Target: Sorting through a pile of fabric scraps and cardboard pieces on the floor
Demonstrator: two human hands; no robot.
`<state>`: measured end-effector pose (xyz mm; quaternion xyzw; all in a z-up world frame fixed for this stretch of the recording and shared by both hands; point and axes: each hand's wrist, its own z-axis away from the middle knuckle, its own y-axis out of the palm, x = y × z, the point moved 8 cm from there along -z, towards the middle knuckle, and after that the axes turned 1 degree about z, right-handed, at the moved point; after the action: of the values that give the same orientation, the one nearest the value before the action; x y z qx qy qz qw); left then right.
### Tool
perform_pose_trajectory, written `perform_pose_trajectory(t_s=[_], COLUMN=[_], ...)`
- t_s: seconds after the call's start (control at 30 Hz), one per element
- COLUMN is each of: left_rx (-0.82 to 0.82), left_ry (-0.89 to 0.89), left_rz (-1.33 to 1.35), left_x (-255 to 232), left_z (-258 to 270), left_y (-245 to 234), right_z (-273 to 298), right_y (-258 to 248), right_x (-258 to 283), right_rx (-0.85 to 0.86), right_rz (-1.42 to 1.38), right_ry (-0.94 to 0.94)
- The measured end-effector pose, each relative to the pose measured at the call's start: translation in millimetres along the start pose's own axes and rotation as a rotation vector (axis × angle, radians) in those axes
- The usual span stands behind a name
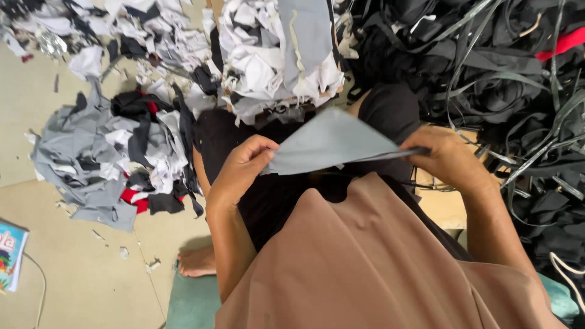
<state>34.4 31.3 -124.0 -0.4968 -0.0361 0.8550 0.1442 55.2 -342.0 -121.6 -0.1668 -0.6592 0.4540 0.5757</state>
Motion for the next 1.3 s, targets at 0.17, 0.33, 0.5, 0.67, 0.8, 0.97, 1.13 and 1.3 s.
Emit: perform_pose_trajectory(t_s=[0.17,0.33,0.5,0.67,0.8,0.97,1.13,1.3], left_rx=[0.083,-0.042,-0.176,-0.135,-0.111,-0.012,0.045,0.021], left_ry=[-0.235,-0.159,-0.166,-0.039,0.011,0.128,0.134,0.089], left_rz=[-0.052,0.061,0.282,0.511,0.606,0.687,0.526,0.34], left_x=[36,61,58,69,61,11,-7,30], left_z=[7,-8,-20,-34,-37,-36,-36,-58], left_y=[19,20,39,75,90,108,101,91], right_z=[20,0,-7,4,-17,-49,-98,-80], right_y=[49,37,46,45,30,47,75,80], right_x=[-36,-43,-95,-112,-39,69,25,-65], right_rx=[0.524,0.377,0.242,0.197,-0.136,-0.194,-0.05,-0.024], right_rz=[-0.071,-0.415,-0.637,0.087,-0.058,-0.049,-0.429,-1.11], right_ry=[0.412,0.38,0.508,0.358,0.015,-0.396,-0.144,0.361])
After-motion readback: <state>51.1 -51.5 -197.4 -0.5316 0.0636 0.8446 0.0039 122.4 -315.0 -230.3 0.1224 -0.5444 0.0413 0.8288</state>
